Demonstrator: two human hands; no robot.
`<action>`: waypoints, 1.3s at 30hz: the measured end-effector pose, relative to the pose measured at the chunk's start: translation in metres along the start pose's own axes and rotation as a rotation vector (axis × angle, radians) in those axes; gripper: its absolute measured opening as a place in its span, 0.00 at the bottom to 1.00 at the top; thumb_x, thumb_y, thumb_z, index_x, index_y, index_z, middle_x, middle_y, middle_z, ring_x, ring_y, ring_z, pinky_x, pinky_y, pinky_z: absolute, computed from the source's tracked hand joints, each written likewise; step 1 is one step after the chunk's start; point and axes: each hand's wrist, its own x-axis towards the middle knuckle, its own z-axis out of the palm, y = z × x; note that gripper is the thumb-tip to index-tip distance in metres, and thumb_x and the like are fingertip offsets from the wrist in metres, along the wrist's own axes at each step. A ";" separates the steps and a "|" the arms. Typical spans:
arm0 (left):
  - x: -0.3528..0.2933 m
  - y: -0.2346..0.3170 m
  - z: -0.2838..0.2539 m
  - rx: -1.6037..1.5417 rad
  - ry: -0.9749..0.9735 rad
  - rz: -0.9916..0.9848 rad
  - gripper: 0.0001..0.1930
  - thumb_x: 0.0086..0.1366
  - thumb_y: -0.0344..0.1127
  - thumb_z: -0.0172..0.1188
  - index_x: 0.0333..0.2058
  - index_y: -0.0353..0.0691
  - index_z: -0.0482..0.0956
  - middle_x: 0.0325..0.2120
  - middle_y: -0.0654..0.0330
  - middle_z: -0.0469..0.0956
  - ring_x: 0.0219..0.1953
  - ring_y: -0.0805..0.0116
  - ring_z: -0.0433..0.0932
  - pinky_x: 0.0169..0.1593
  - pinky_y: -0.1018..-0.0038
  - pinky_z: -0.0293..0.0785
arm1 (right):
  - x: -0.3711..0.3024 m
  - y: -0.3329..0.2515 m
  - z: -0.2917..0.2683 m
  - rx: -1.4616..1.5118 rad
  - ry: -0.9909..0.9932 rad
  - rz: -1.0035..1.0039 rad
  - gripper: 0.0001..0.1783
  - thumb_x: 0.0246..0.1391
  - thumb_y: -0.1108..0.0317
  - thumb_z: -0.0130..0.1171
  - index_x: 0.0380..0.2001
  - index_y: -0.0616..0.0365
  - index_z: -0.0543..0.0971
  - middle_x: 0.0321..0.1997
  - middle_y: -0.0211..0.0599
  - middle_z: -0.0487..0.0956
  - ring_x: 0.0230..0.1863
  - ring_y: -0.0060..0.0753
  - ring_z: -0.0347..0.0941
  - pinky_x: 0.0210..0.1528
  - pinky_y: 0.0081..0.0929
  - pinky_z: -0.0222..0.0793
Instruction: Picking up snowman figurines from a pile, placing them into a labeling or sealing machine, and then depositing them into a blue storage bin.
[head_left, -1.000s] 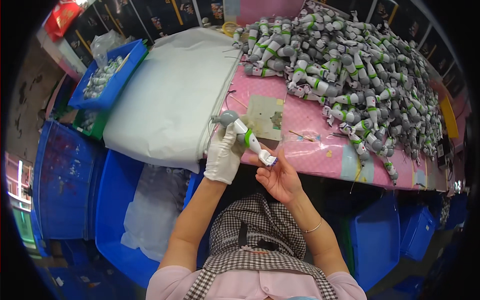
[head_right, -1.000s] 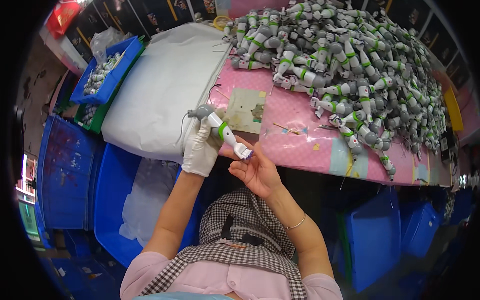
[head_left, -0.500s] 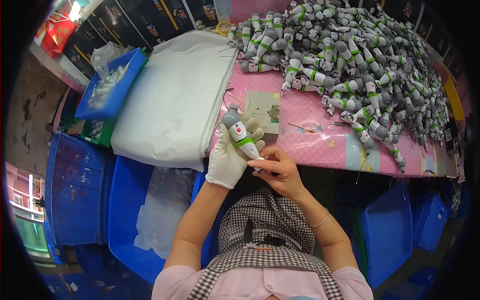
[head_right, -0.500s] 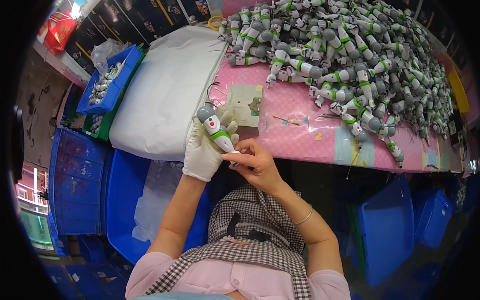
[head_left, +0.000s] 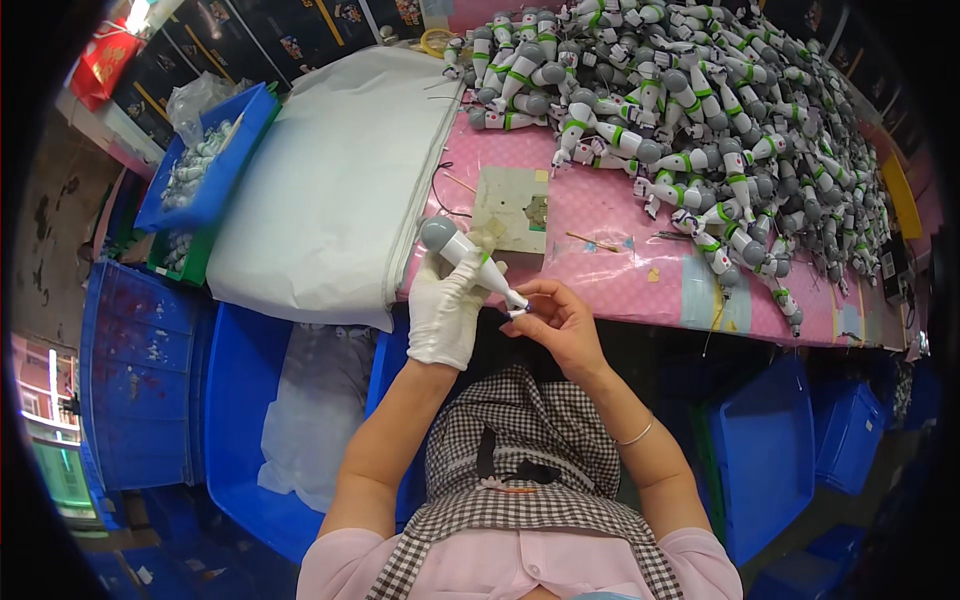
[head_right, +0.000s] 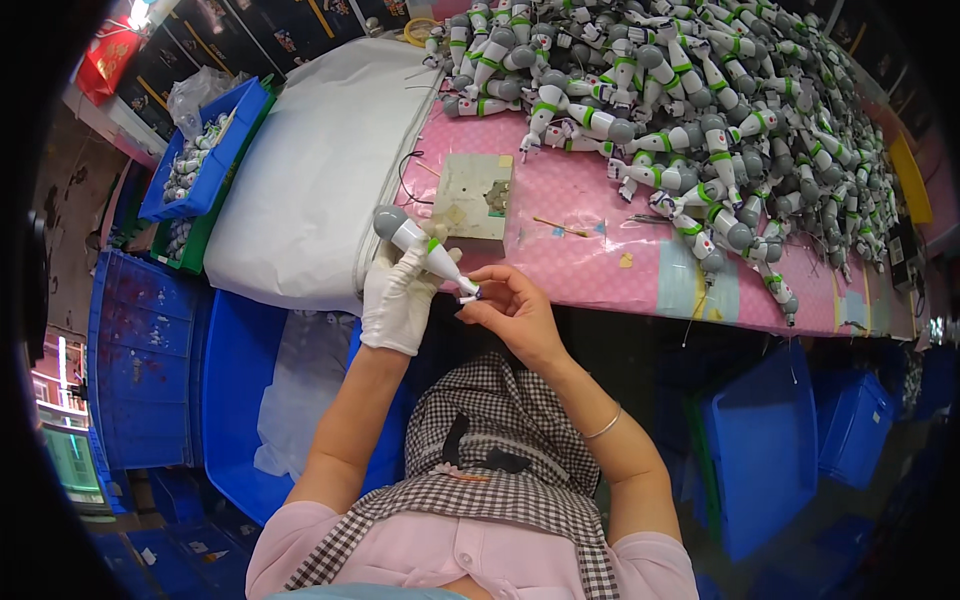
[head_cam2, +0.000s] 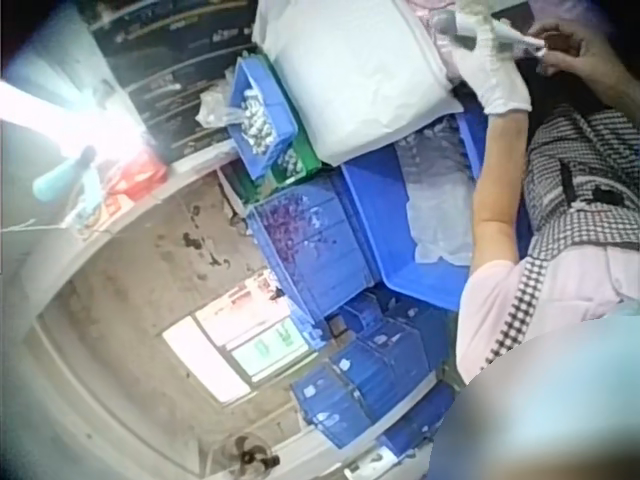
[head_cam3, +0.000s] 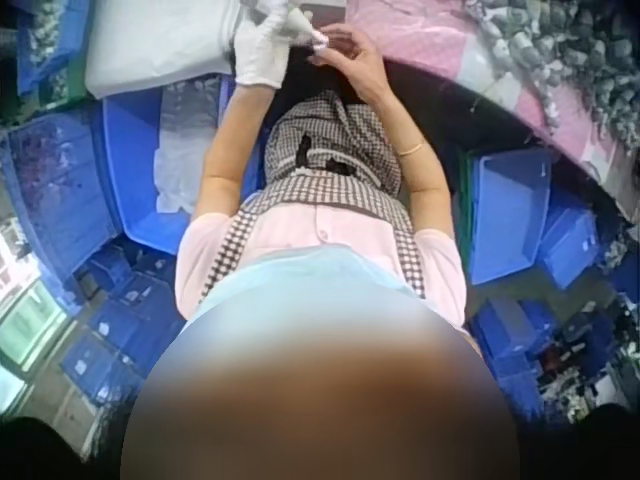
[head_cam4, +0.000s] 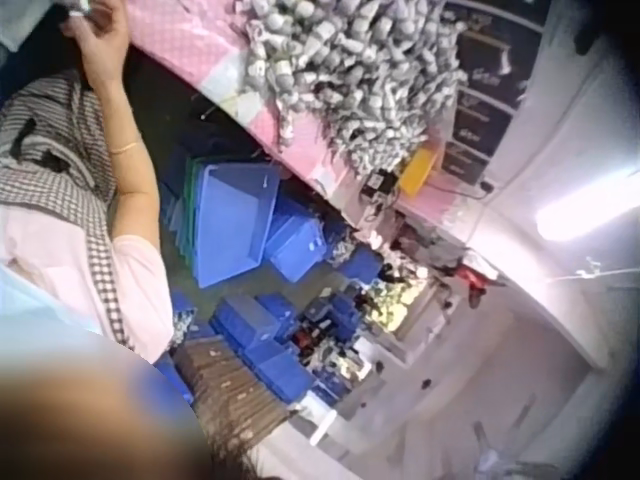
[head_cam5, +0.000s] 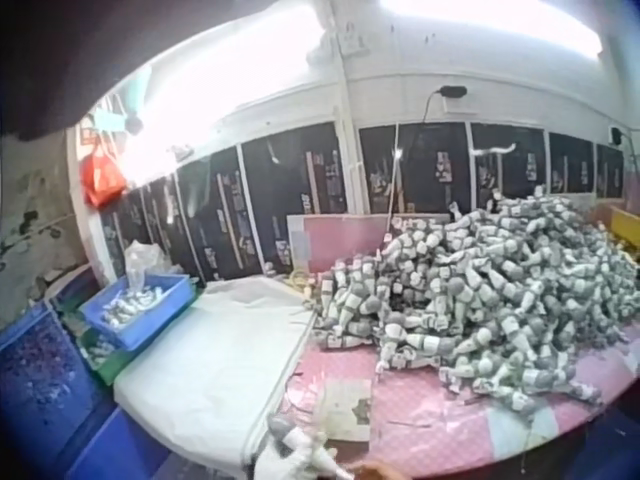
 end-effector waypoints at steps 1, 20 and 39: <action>0.002 -0.002 0.000 0.170 0.101 0.021 0.19 0.57 0.28 0.62 0.46 0.37 0.67 0.40 0.59 0.73 0.42 0.67 0.74 0.45 0.66 0.73 | 0.001 0.005 0.000 0.108 0.012 0.044 0.18 0.55 0.72 0.57 0.49 0.60 0.67 0.42 0.44 0.77 0.38 0.30 0.77 0.42 0.28 0.76; -0.002 -0.007 -0.013 -0.305 -0.249 -0.413 0.31 0.65 0.62 0.38 0.52 0.40 0.66 0.36 0.59 0.75 0.30 0.67 0.74 0.32 0.71 0.72 | 0.007 -0.033 -0.020 -0.168 0.053 0.026 0.18 0.56 0.69 0.53 0.50 0.63 0.71 0.41 0.36 0.76 0.29 0.19 0.70 0.34 0.17 0.69; -0.023 -0.036 -0.009 0.660 -0.197 -0.372 0.13 0.63 0.36 0.55 0.41 0.36 0.67 0.28 0.61 0.72 0.23 0.76 0.71 0.27 0.78 0.70 | 0.059 -0.046 -0.059 -0.048 0.263 0.159 0.11 0.56 0.66 0.53 0.36 0.61 0.78 0.26 0.24 0.74 0.19 0.14 0.62 0.22 0.14 0.56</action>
